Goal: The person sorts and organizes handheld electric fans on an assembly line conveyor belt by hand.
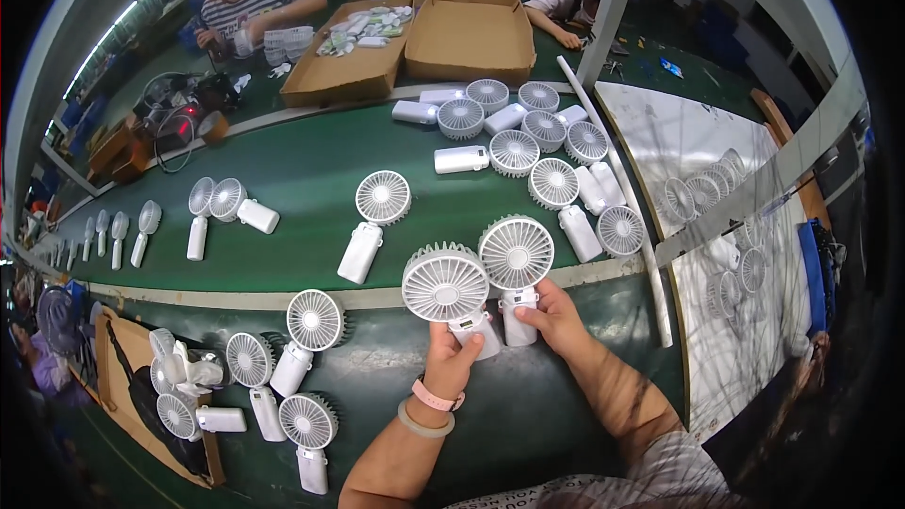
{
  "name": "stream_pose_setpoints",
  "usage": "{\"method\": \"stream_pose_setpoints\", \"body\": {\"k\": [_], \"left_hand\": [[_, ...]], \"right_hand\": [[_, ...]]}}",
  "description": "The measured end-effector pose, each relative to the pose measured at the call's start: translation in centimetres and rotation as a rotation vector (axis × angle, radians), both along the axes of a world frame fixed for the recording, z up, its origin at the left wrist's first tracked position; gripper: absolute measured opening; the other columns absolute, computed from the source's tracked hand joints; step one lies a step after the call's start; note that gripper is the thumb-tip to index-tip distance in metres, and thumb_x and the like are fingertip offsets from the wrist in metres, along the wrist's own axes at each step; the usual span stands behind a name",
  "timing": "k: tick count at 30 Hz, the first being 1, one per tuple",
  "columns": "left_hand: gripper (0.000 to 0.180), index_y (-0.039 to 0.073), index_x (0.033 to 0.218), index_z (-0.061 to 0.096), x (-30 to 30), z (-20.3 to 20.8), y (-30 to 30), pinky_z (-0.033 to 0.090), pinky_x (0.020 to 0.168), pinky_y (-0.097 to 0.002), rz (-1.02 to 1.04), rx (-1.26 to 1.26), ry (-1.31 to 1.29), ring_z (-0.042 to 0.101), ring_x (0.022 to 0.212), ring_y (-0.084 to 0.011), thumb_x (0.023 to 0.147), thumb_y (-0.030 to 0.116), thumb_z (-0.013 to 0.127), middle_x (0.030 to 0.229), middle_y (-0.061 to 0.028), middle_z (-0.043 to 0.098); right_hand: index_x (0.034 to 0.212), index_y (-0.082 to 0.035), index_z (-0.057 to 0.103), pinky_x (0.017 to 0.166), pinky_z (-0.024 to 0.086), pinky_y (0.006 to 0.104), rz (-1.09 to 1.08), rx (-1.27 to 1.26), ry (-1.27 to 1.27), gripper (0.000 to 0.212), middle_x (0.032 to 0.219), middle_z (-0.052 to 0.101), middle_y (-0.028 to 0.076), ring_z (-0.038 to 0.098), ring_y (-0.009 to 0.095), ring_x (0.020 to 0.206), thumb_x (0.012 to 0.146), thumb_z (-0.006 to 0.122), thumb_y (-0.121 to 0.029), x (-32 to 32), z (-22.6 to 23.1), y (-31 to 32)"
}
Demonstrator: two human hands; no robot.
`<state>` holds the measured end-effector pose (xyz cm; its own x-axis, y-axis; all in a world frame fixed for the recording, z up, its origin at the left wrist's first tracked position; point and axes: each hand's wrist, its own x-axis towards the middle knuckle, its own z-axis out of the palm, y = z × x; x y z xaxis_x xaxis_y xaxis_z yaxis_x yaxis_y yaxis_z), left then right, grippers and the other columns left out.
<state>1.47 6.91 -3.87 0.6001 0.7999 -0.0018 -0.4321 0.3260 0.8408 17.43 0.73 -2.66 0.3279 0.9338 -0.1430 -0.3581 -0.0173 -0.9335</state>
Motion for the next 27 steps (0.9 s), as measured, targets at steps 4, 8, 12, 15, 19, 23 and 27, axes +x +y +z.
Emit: {"method": "stream_pose_setpoints", "body": {"k": [4,8,12,15,19,23,27], "left_hand": [[0.045,0.004,0.125,0.029,-0.4,-0.1,0.3,0.045,0.085,-0.0377,-0.031,-0.043,0.004,0.054,0.096,-0.0227,0.082,0.001,0.043,0.115,-0.0132,0.047],[0.04,0.004,0.122,0.034,-0.3,0.2,0.4,0.045,0.084,-0.0402,-0.039,-0.205,-0.064,0.054,0.095,-0.0233,0.085,0.013,0.046,0.115,-0.0128,0.047],[0.049,0.003,0.125,0.035,-0.5,-0.2,0.7,0.039,0.092,-0.0427,-0.07,-0.195,-0.17,0.049,0.104,-0.0238,0.084,0.025,0.052,0.117,-0.0104,0.047],[0.059,0.003,0.129,0.032,-1.1,-1.1,0.2,0.033,0.097,-0.0405,-0.231,-0.353,-0.213,0.045,0.11,-0.0228,0.084,0.035,0.052,0.12,-0.0089,0.045],[0.052,0.001,0.132,0.023,-1.0,0.2,0.3,0.031,0.098,-0.0348,-0.188,-0.141,-0.161,0.04,0.117,-0.0222,0.088,0.018,0.045,0.129,-0.0106,0.038],[0.06,0.001,0.125,0.034,-0.3,0.9,0.5,0.046,0.08,-0.0343,-0.055,-0.082,-0.058,0.054,0.095,-0.0235,0.085,0.044,0.047,0.111,-0.0118,0.05],[0.071,0.002,0.124,0.035,-0.1,1.3,0.4,0.048,0.077,-0.0351,-0.072,-0.071,-0.082,0.055,0.094,-0.0232,0.077,0.052,0.055,0.112,-0.0119,0.05]], "right_hand": [[0.116,0.0,0.044,0.082,0.045,0.0282,-0.017,-0.026,0.058,0.04,0.103,0.058,0.008,0.057,0.015,0.092,0.077,0.057,0.0,0.0,0.2,0.1],[0.115,-0.001,0.045,0.081,0.045,0.028,-0.044,-0.035,-0.011,0.041,0.102,0.058,0.007,0.057,0.014,0.091,0.077,0.057,0.0,0.1,-0.8,0.1],[0.118,-0.002,0.041,0.078,0.044,0.0265,0.029,-0.022,-0.018,0.043,0.104,0.055,0.006,0.054,0.012,0.091,0.078,0.054,0.003,-0.2,0.6,-0.2],[0.119,-0.003,0.041,0.075,0.045,0.0257,0.033,-0.068,0.049,0.041,0.103,0.055,0.005,0.055,0.011,0.088,0.08,0.054,0.001,-2.0,2.1,-0.1],[0.106,-0.001,0.05,0.081,0.042,0.0355,0.198,0.162,-1.129,0.03,0.097,0.055,0.013,0.053,0.025,0.091,0.082,0.058,-0.017,0.9,2.6,0.8],[0.093,0.003,0.054,0.075,0.042,0.0391,-0.159,-0.656,-1.878,0.037,0.086,0.056,0.018,0.052,0.032,0.086,0.075,0.061,-0.029,8.6,3.2,4.4],[0.095,0.001,0.054,0.067,0.046,0.0376,-0.234,-0.865,-1.924,0.046,0.088,0.057,0.016,0.057,0.026,0.077,0.069,0.065,-0.035,9.6,1.1,5.2]]}}
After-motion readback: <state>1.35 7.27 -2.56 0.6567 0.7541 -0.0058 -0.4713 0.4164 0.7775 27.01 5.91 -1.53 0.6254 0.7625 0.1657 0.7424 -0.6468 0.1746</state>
